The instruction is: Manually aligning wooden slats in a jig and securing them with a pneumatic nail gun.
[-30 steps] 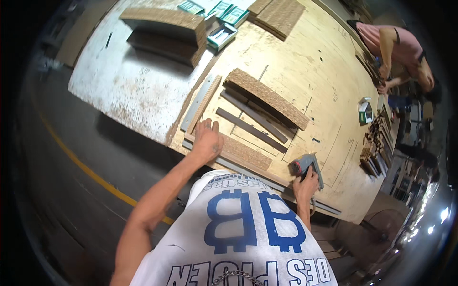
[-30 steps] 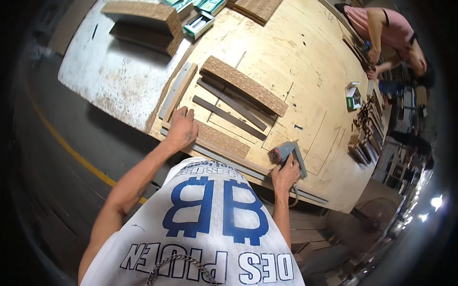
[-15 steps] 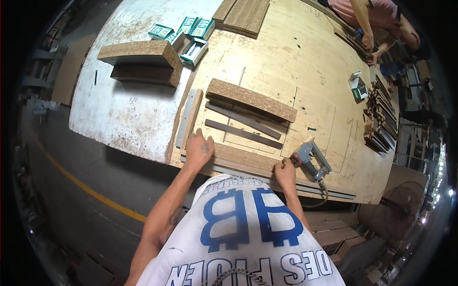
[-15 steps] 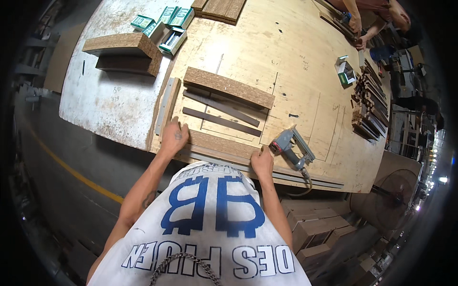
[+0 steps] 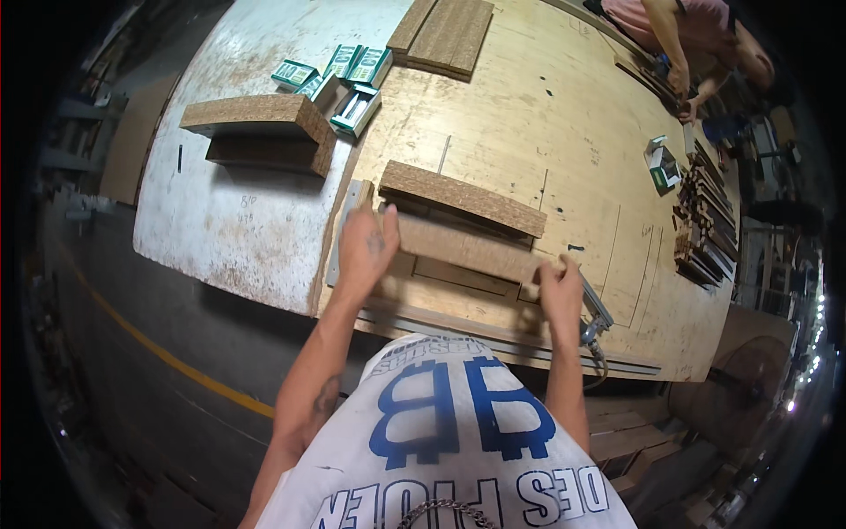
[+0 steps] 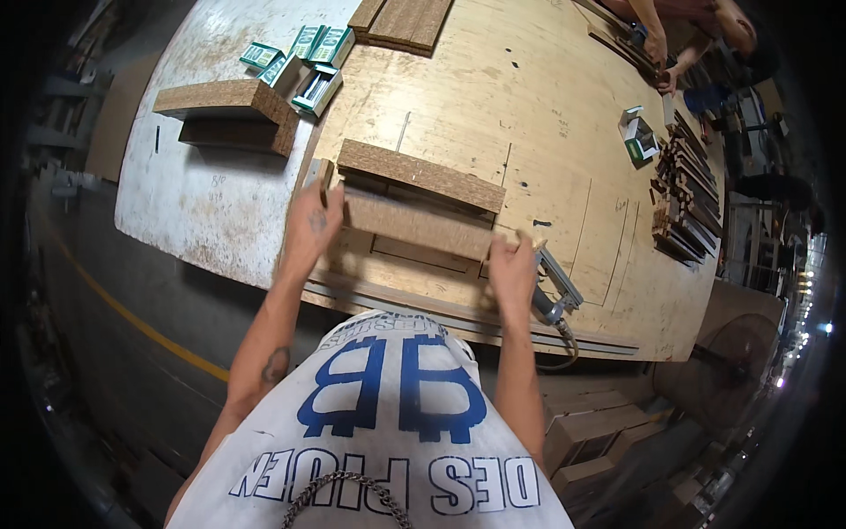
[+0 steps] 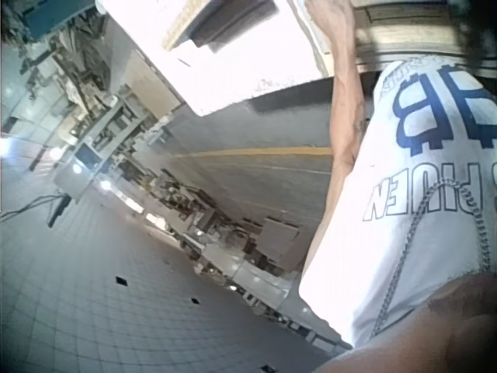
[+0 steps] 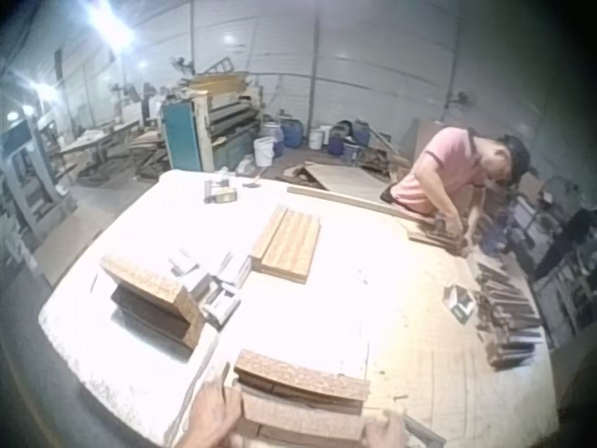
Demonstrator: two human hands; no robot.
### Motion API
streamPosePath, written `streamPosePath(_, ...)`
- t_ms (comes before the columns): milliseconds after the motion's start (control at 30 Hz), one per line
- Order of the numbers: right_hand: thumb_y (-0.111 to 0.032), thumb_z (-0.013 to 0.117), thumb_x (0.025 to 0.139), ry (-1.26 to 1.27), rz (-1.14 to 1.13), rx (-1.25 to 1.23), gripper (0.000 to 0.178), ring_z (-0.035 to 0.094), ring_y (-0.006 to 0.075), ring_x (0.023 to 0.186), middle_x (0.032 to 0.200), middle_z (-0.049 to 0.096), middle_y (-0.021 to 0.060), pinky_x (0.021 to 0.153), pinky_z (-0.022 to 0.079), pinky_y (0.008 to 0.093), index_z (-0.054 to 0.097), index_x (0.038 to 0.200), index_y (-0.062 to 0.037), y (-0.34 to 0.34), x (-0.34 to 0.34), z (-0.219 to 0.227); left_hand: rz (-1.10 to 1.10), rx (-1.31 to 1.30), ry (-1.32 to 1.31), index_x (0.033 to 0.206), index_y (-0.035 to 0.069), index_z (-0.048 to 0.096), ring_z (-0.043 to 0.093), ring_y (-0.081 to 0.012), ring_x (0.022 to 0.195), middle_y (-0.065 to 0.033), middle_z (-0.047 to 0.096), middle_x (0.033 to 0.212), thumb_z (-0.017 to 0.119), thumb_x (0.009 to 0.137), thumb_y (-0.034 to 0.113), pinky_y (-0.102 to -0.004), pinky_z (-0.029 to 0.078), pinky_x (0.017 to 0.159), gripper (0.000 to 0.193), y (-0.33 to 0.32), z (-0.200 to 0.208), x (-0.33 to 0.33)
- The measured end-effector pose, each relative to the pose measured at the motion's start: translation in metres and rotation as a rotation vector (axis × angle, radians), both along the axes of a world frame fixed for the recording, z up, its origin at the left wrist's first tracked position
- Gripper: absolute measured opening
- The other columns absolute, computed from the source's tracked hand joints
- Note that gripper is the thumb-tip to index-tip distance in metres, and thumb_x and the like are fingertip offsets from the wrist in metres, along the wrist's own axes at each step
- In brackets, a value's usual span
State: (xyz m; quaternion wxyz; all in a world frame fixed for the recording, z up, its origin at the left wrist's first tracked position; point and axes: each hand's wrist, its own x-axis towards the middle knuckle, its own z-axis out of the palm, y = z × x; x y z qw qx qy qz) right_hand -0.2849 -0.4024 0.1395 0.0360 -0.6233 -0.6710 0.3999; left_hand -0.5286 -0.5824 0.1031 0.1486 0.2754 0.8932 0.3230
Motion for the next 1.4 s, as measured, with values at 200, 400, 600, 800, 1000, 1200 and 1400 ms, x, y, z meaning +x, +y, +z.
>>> streamPosePath(200, -0.043, 0.059, 0.094, -0.086, 0.142, 0.220, 0.065, 0.066, 0.0444, 0.113, 0.116, 0.068, 0.0329, 0.100, 0.050, 0.0471, 0.055, 0.136, 0.0068, 0.072, -0.034, -0.010, 0.025, -0.094, -0.027, 0.097, -0.012, 0.063, 0.066, -0.0509, 0.091, -0.0338, 0.068, 0.089, 0.057, 0.097, 0.035, -0.0555, 0.051, 0.085, 0.048, 0.068, 0.014, -0.054)
streamPosePath(400, -0.035, 0.060, 0.096, -0.077, 0.091, 0.286, 0.055, 0.067, 0.0457, 0.110, 0.113, 0.070, 0.0302, 0.098, 0.051, 0.0482, 0.057, 0.133, 0.0059, 0.050, -0.020, -0.036, 0.042, -0.003, 0.134, 0.111, -0.011, 0.061, 0.065, -0.0504, 0.101, -0.0370, 0.066, 0.107, 0.058, 0.097, 0.027, -0.0527, 0.052, 0.089, 0.041, 0.044, -0.005, -0.041)
streamPosePath(600, -0.021, 0.071, 0.089, 0.148, 0.697, 0.456, 0.054, 0.062, 0.0354, 0.112, 0.120, 0.065, 0.0207, 0.099, 0.047, 0.0496, 0.056, 0.136, 0.0007, -0.010, 0.001, -0.100, -0.505, -0.065, 0.087, 0.128, -0.011, 0.057, 0.061, -0.0441, 0.116, -0.0295, 0.061, 0.125, 0.063, 0.095, 0.015, -0.0486, 0.050, 0.099, 0.043, -0.001, -0.074, 0.032)
streamPosePath(800, -0.016, 0.075, 0.079, -0.170, 0.907, 0.489, 0.074, 0.049, 0.0367, 0.125, 0.130, 0.054, 0.0192, 0.104, 0.038, 0.0567, 0.045, 0.145, -0.0010, -0.016, 0.009, -0.147, -0.756, -0.106, 0.435, 0.135, -0.006, 0.054, 0.044, -0.0357, 0.137, -0.0235, 0.053, 0.140, 0.067, 0.082, 0.009, -0.0545, 0.031, 0.117, 0.057, 0.018, -0.104, 0.042)
streamPosePath(1000, -0.021, 0.080, 0.078, -0.091, 0.995, 0.211, 0.044, 0.057, 0.0415, 0.109, 0.118, 0.056, 0.0212, 0.088, 0.049, 0.0485, 0.061, 0.112, -0.0005, -0.032, 0.013, -0.114, -0.850, -0.223, 0.126, 0.107, 0.001, 0.065, 0.056, -0.0377, 0.113, -0.0208, 0.058, 0.121, 0.066, 0.081, 0.007, -0.0492, 0.048, 0.096, 0.027, -0.012, -0.100, 0.041)
streamPosePath(1200, -0.038, 0.079, 0.084, -0.048, 0.966, 0.063, 0.043, 0.066, 0.0432, 0.092, 0.093, 0.068, 0.0236, 0.079, 0.051, 0.0489, 0.066, 0.098, 0.0010, -0.056, 0.022, -0.103, -0.762, -0.184, 0.017, 0.090, 0.004, 0.067, 0.067, -0.0400, 0.087, -0.0181, 0.068, 0.083, 0.075, 0.087, 0.034, -0.0498, 0.051, 0.079, 0.031, -0.048, -0.079, 0.048)
streamPosePath(1400, -0.035, 0.075, 0.088, -0.061, 0.971, 0.012, 0.039, 0.068, 0.0440, 0.087, 0.091, 0.070, 0.0247, 0.077, 0.052, 0.0477, 0.071, 0.107, -0.0012, -0.059, 0.036, -0.085, -0.754, -0.174, 0.004, 0.091, 0.006, 0.066, 0.067, -0.0413, 0.083, -0.0167, 0.068, 0.082, 0.069, 0.092, 0.039, -0.0502, 0.051, 0.078, 0.033, -0.061, -0.071, 0.064)
